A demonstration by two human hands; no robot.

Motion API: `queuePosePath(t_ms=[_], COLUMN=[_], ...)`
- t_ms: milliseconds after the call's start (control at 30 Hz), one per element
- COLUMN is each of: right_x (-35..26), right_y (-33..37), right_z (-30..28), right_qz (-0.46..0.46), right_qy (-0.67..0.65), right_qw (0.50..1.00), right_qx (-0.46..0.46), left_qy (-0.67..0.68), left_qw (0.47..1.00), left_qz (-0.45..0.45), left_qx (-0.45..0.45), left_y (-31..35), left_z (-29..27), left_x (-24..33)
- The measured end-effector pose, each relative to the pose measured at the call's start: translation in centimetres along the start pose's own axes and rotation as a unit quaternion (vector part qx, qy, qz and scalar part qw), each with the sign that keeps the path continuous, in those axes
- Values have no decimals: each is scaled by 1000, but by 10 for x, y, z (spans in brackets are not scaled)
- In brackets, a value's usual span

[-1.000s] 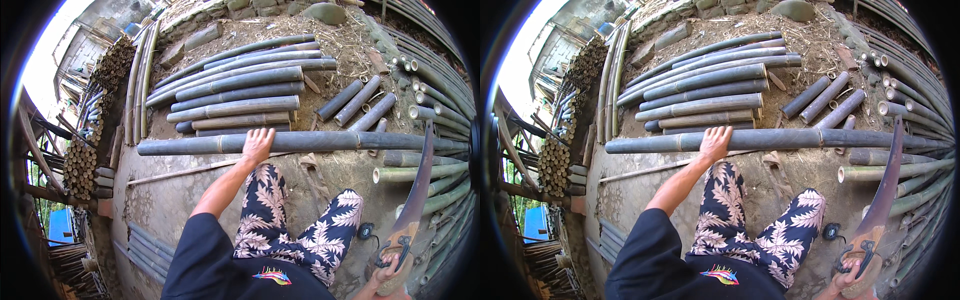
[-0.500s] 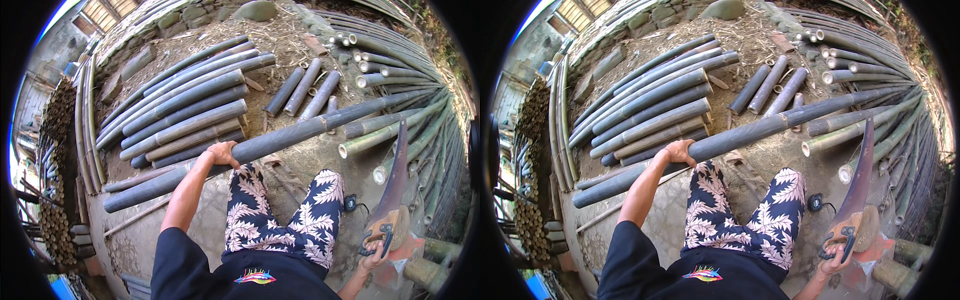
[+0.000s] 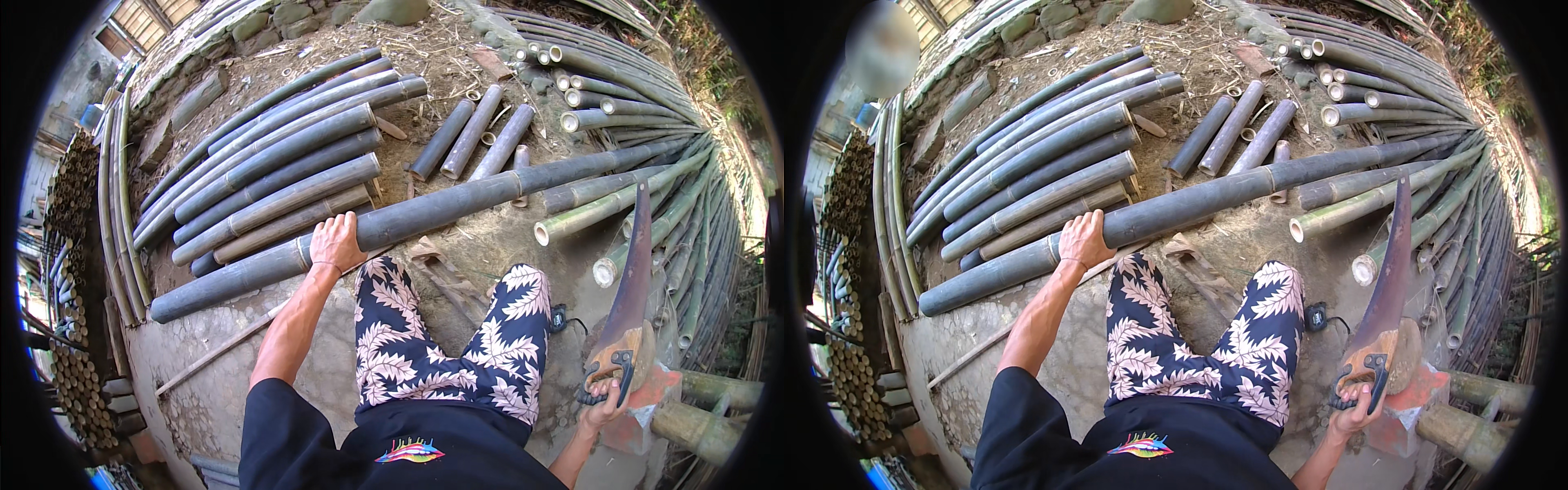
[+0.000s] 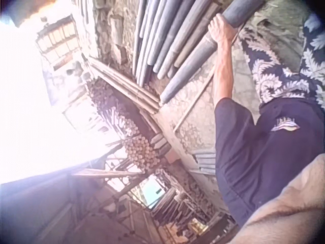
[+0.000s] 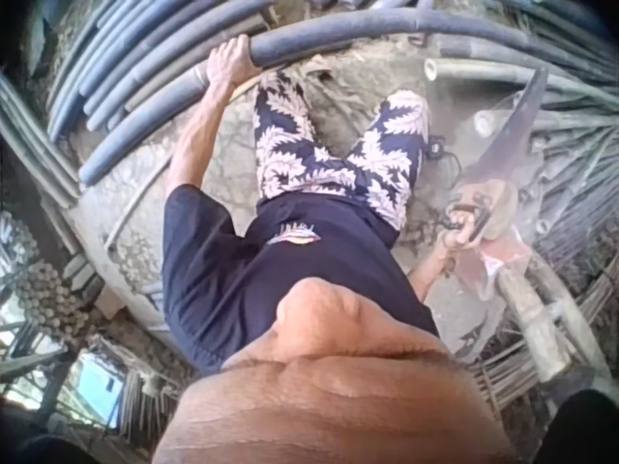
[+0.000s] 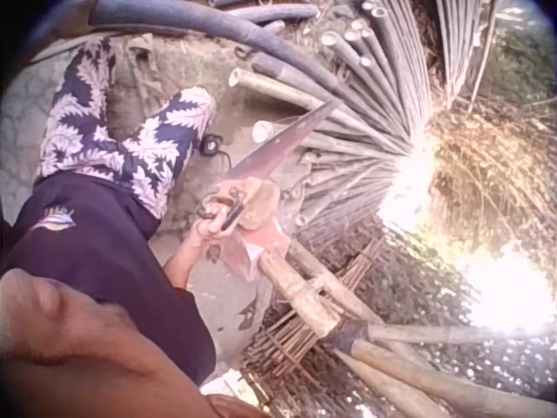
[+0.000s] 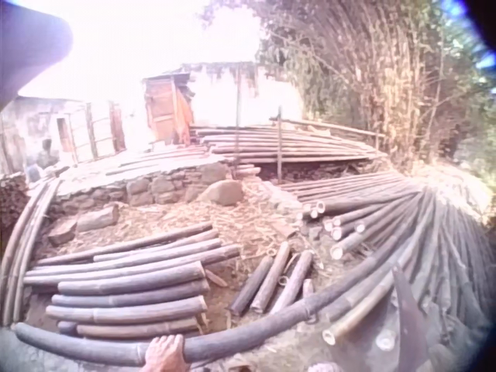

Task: The person saws bamboo stalks on the ground using a hand saw, measuring sections with a tape measure and sorting the cut pieces.

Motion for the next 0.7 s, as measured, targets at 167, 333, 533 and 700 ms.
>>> queuePosePath(t_ms=[167,333,533,700], right_x=[6,16,-13,1], right_y=[4,12,46,55], right_z=[-20,-41,-31,-82], right_qz=[4,13,-32,-37], right_qy=[-1,17,46,98], right_qw=[1000,999,997,991], right_qx=[1,35,59,78], left_qy=[12,-63,12,39], left_qw=[999,992,996,993], left_qz=[10,58,75,65], left_qx=[52,94,55,-85], left_y=[5,-27,-152,-194], left_z=[-11,47,97,129], left_x=[14,109,224,267])
Point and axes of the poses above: each hand's wrist, its own y-axis away from the middle knuckle, its own z-axis out of the palm, x = y × z, the point moved 6 cm from there along -y, towards the middle knuckle, and after that the axes turned 3 degrees about x, right-handed, at the moved point
